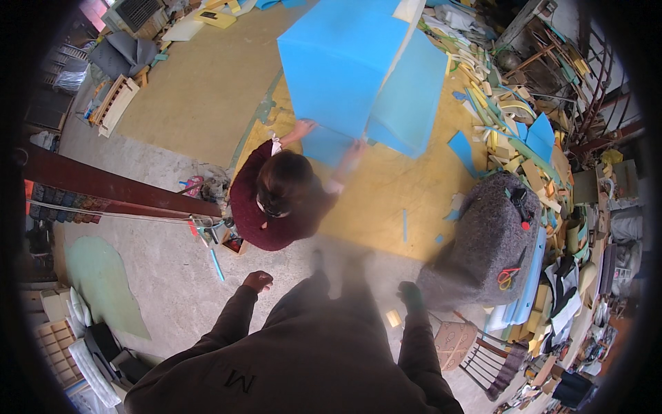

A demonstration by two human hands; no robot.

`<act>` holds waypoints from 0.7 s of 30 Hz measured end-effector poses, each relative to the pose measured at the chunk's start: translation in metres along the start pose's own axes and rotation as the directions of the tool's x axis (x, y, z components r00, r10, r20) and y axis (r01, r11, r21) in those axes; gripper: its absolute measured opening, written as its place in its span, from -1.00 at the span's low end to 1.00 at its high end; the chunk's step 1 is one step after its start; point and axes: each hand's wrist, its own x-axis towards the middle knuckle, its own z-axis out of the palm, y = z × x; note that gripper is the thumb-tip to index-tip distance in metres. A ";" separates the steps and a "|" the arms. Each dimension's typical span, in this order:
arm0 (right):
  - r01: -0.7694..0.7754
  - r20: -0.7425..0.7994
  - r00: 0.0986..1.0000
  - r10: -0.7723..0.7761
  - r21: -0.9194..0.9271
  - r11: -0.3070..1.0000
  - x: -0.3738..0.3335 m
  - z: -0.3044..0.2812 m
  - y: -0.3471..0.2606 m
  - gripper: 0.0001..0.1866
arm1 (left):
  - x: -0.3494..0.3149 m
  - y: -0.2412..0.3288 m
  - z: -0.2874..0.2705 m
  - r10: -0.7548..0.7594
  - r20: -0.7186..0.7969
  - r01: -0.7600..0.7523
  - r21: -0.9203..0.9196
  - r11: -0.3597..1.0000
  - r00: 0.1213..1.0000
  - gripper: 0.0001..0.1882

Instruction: The person kneels and uses a cordless drill to make multiple holes in a large blue foam board. After drilling, the person stands, walks across the workshop, picks up a broom, and briefly sweeps the floor.

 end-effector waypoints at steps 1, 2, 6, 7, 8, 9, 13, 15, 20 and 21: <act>-0.003 0.001 1.000 0.003 -0.006 1.000 0.000 0.000 -0.001 -0.65 | 0.000 0.001 0.000 0.008 -0.001 -0.008 0.000 1.000 1.000 -0.70; -0.005 0.002 1.000 0.005 -0.012 1.000 0.000 0.001 -0.001 -0.65 | -0.001 0.002 -0.001 0.001 0.001 -0.001 0.005 1.000 1.000 -0.70; 0.006 0.021 1.000 -0.006 -0.014 1.000 0.002 -0.001 -0.001 -0.64 | -0.005 0.007 -0.002 -0.045 0.008 0.046 -0.011 0.999 0.999 -0.70; 0.009 0.024 1.000 -0.009 -0.021 1.000 0.003 -0.001 -0.001 -0.65 | -0.007 0.008 -0.002 -0.026 0.007 0.026 -0.008 1.000 1.000 -0.70; 0.012 0.028 1.000 -0.011 -0.028 1.000 0.003 -0.001 0.000 -0.65 | -0.008 0.010 -0.002 -0.028 0.008 0.028 0.004 1.000 1.000 -0.70; 0.015 0.031 0.999 -0.014 -0.035 0.999 0.004 -0.001 0.001 -0.65 | -0.008 0.011 -0.003 -0.031 0.009 0.031 0.015 0.999 0.999 -0.70; 0.075 0.030 0.997 -0.074 -0.035 0.997 0.006 -0.001 0.005 -0.65 | -0.011 0.014 -0.003 -0.028 0.004 0.028 0.006 1.000 1.000 -0.69; 0.163 0.047 0.986 -0.158 -0.127 0.978 0.007 -0.001 0.007 -0.65 | -0.011 0.016 -0.003 -0.026 0.001 0.026 0.014 1.000 1.000 -0.69; 0.030 0.005 1.000 -0.030 -0.022 0.999 0.005 0.000 0.007 -0.65 | -0.014 0.017 -0.003 -0.032 -0.015 0.032 0.032 0.999 0.999 -0.70; 0.016 0.000 1.000 -0.016 -0.010 1.000 0.005 0.000 0.007 -0.65 | -0.014 0.017 -0.002 -0.047 -0.016 0.048 0.043 0.998 0.999 -0.70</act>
